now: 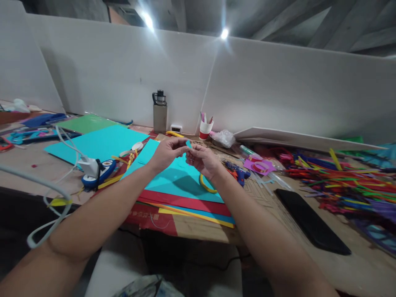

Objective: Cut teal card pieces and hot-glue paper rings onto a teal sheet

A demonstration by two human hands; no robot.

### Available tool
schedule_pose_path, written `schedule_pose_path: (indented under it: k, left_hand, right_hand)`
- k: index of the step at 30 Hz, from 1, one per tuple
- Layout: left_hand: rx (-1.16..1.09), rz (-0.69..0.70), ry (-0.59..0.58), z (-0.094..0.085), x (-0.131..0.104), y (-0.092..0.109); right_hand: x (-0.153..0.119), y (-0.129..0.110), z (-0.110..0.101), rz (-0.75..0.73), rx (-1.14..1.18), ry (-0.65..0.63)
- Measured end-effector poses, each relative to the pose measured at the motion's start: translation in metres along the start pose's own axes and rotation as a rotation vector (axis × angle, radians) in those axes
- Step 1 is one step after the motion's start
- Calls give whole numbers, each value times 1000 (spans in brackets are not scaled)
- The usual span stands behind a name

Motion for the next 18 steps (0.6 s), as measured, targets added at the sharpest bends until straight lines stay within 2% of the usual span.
schedule_pose_path:
  k: [4,8,14,18]
  left_hand:
    - [-65,14,-68,1,1,-1]
    - [-53,18,-87,1,1,-8]
    - [111,118,16,-2,-1,-4]
    - [171,146,81,-4,-3,4]
  right_hand:
    - [-1,3,3,82,91,-40]
    - [-1,8,5,127,142,-16]
    - [-1,9,5,134,145,23]
    - [0,9,6,64,129,49]
Point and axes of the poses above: each hand's wrist, its own x-axis towards the middle knuckle, its own z-axis out of the palm, y = z × x, the point moved 4 cm from there along x, towards the middle knuckle, and after that the axes turned 15 degrees about x, right-handed, at the moved point
